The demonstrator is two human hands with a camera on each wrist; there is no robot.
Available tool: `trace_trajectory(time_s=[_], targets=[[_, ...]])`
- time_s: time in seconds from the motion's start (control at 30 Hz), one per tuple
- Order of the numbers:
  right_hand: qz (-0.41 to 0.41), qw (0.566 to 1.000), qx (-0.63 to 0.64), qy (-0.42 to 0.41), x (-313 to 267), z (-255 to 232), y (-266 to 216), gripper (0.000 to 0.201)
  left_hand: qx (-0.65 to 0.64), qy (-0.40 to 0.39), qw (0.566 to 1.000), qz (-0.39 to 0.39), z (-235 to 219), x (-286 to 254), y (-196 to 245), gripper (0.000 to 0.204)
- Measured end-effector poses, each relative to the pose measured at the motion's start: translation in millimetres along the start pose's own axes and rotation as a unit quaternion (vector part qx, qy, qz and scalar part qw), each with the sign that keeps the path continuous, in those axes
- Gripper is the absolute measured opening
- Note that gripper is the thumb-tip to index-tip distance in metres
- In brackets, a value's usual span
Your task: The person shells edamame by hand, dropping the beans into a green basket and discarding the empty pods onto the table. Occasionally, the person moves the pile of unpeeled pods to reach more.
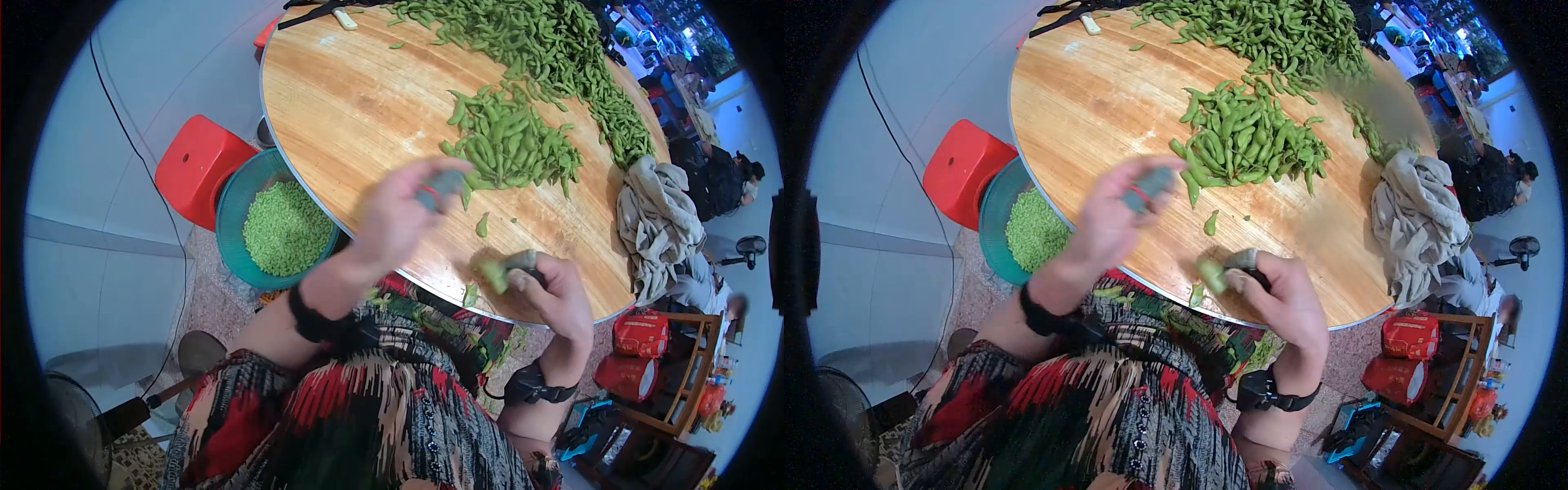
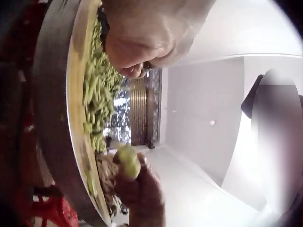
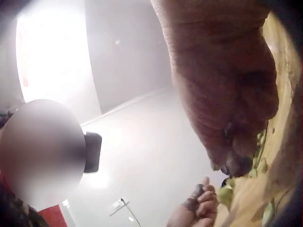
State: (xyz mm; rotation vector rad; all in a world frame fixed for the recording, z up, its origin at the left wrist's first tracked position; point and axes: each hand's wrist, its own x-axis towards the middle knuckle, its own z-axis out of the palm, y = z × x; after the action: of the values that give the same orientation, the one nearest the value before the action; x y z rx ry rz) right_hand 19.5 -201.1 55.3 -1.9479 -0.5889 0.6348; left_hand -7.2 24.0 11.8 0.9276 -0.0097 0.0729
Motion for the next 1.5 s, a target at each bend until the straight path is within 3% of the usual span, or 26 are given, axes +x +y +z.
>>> trace_trajectory(time_s=[0.07,0.13,0.17,0.2,0.27,0.3,0.33,0.37,0.4,0.43,0.47,0.5,0.53,0.6,0.67,0.73,0.8,0.93,1.0,1.03,1.07,1.1,1.13,1.17,1.3,1.5], targets=[[-0.040,0.995,-0.081,0.043,13.7,15.7,2.4,0.017,0.088,0.097,0.988,0.078,-18.2,-6.6,26.2,0.029],[-0.032,0.945,-0.258,0.198,31.3,36.7,-1.2,0.019,0.056,0.130,0.977,0.161,-57.4,-15.0,44.3,0.027],[-0.021,0.929,-0.304,0.212,37.4,45.7,1.2,0.021,0.075,0.209,0.959,0.175,-69.8,-19.6,53.1,0.027],[-0.022,0.930,-0.300,0.211,37.6,47.1,1.9,0.021,0.095,0.286,0.934,0.189,-83.4,-24.6,62.9,0.026],[-0.017,0.919,-0.357,0.166,34.5,47.5,1.7,0.022,0.138,0.308,0.920,0.198,-149.3,-43.1,71.3,0.028],[-0.023,0.940,-0.335,0.056,28.7,36.9,-7.6,0.023,0.139,0.310,0.920,0.197,-176.8,-54.2,74.3,0.028],[-0.023,0.940,-0.335,0.055,28.1,30.5,-13.3,0.023,0.342,0.332,0.876,0.071,-200.3,-65.4,76.2,0.030],[-0.029,0.957,-0.288,0.009,28.7,25.5,-17.6,0.023,0.524,0.335,0.781,-0.059,-210.1,-71.5,76.4,0.032],[-0.034,0.970,-0.240,-0.036,30.7,23.2,-19.6,0.023,0.523,0.334,0.782,-0.059,-207.8,-74.3,74.7,0.032],[-0.083,0.958,-0.262,0.078,40.9,25.2,-12.8,0.024,0.686,0.327,0.649,0.032,-203.4,-78.2,71.5,0.036],[-0.082,0.958,-0.263,0.077,49.7,26.1,-14.4,0.024,0.813,0.302,0.483,0.121,-198.0,-79.2,68.8,0.040],[-0.092,0.953,-0.255,0.135,59.1,28.8,-17.4,0.024,0.750,0.328,0.546,0.176,-182.1,-72.3,69.3,0.041],[-0.104,0.944,-0.247,0.194,68.3,30.9,-20.3,0.024,0.750,0.329,0.547,0.175,-158.8,-62.3,72.7,0.041],[-0.096,0.916,-0.349,0.171,91.8,36.6,-16.0,0.023,0.689,0.263,0.627,0.250,-104.6,-38.4,78.0,0.037],[-0.092,0.876,-0.450,0.147,99.4,38.9,-11.7,0.022,0.605,0.151,0.745,0.238,-59.3,-14.0,65.2,0.034],[-0.082,0.875,-0.455,0.140,87.2,37.8,-5.8,0.020,0.646,0.048,0.713,0.267,-50.6,10.7,27.6,0.034],[-0.084,0.890,-0.428,0.136,74.1,29.5,1.1,0.019,0.623,-0.031,0.750,0.221,-25.9,24.9,-2.7,0.033],[-0.062,0.905,-0.352,0.232,44.9,12.5,23.8,0.016,0.567,-0.072,0.793,0.211,15.8,27.7,-13.8,0.032],[-0.064,0.959,-0.074,0.267,32.5,8.0,34.2,0.015,0.496,-0.030,0.862,0.103,30.9,22.1,-8.4,0.029],[0.012,0.972,-0.003,0.233,23.3,6.5,32.2,0.018,0.392,-0.060,0.918,0.022,28.8,19.6,-21.6,0.025],[0.011,0.972,0.000,0.236,16.8,9.3,31.0,0.018,0.395,-0.064,0.916,0.022,29.3,17.7,-30.8,0.025],[0.020,0.972,0.127,0.197,12.0,15.1,29.6,0.018,0.246,-0.104,0.962,-0.059,30.7,16.2,-38.5,0.023],[0.028,0.955,0.252,0.153,10.6,21.7,25.1,0.019,0.090,-0.139,0.976,-0.139,35.0,14.9,-38.0,0.021],[0.023,0.947,0.265,0.178,11.9,30.1,15.3,0.018,0.062,-0.128,0.974,-0.178,37.7,11.8,-33.0,0.020],[0.088,0.915,0.389,0.058,-0.7,26.0,7.2,0.024,0.027,-0.049,0.990,-0.132,42.1,6.7,-37.2,0.017],[0.060,0.881,0.468,0.003,-5.8,26.8,15.9,0.024,0.050,-0.008,0.990,-0.134,44.7,7.7,-34.9,0.014]])
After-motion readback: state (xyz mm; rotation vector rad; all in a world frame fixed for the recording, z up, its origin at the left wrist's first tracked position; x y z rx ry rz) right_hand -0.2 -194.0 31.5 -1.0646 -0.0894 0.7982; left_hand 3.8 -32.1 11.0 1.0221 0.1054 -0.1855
